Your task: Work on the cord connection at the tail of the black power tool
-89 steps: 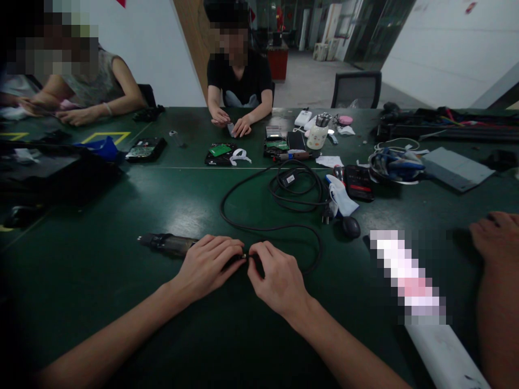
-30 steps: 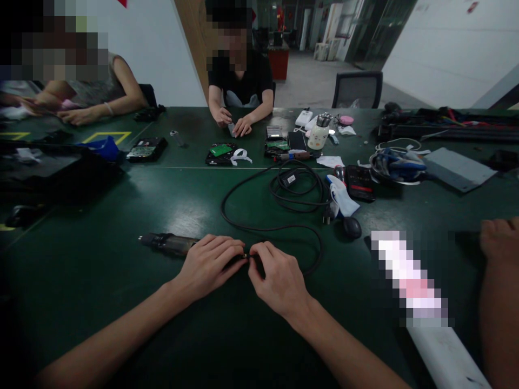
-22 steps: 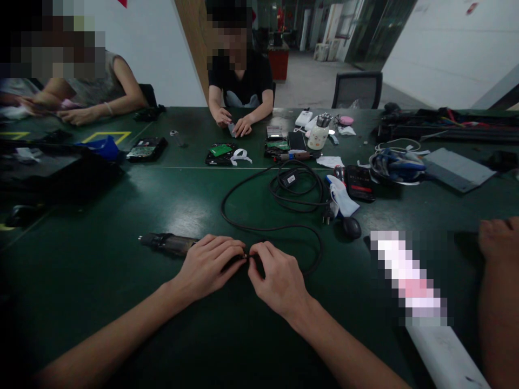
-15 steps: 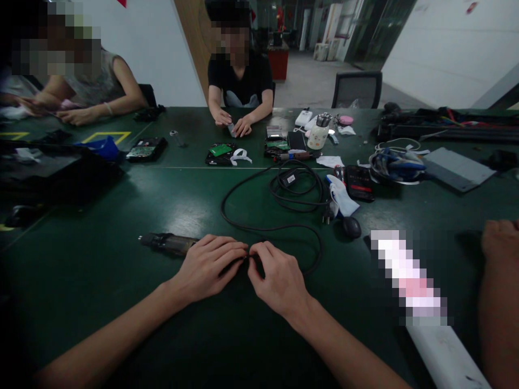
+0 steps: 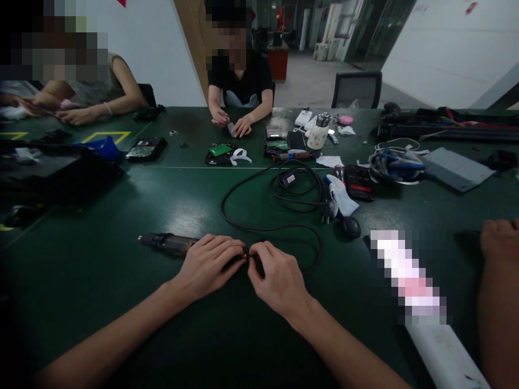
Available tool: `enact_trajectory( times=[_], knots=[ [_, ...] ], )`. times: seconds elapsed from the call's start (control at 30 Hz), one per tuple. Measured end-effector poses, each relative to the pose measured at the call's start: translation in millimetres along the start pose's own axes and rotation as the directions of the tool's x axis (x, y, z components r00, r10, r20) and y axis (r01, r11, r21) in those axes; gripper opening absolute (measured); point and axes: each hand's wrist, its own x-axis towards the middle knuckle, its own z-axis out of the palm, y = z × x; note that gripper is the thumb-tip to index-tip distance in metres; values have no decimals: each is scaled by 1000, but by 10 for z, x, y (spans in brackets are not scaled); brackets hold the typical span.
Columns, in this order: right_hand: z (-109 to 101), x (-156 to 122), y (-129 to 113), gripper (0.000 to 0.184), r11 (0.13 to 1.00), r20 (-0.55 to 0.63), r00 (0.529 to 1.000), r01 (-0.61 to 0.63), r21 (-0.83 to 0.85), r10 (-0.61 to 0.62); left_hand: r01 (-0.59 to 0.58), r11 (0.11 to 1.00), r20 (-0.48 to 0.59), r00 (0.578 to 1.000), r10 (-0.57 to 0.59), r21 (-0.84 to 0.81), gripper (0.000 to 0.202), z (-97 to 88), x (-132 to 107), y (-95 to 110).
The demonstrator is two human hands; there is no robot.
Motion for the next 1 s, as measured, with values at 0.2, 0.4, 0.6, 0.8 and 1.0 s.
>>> enact_trajectory(
  times=[0.2,0.4,0.6,0.8,1.0],
  knots=[
    [2,-2,3,9,1000,1,1000,-1,-8,1,-16,999,31,999,17,-37,24,-22,12,12],
    [16,-5,11,9,1000,4,1000,-2,-13,3,25,1000,-1,1000,-25,-8,14,-8,12,20],
    [3,3,5,8,1000,-7,1000,6,-15,-6,-13,999,28,1000,14,-50,22,-26,7,21],
    [2,3,5,10,1000,-6,1000,9,0,-9,38,999,-18,999,-39,-17,15,1,1,21],
    [1,5,0,9,1000,-3,1000,5,-19,-5,-8,999,12,1000,8,-48,23,-24,2,20]
  ],
)
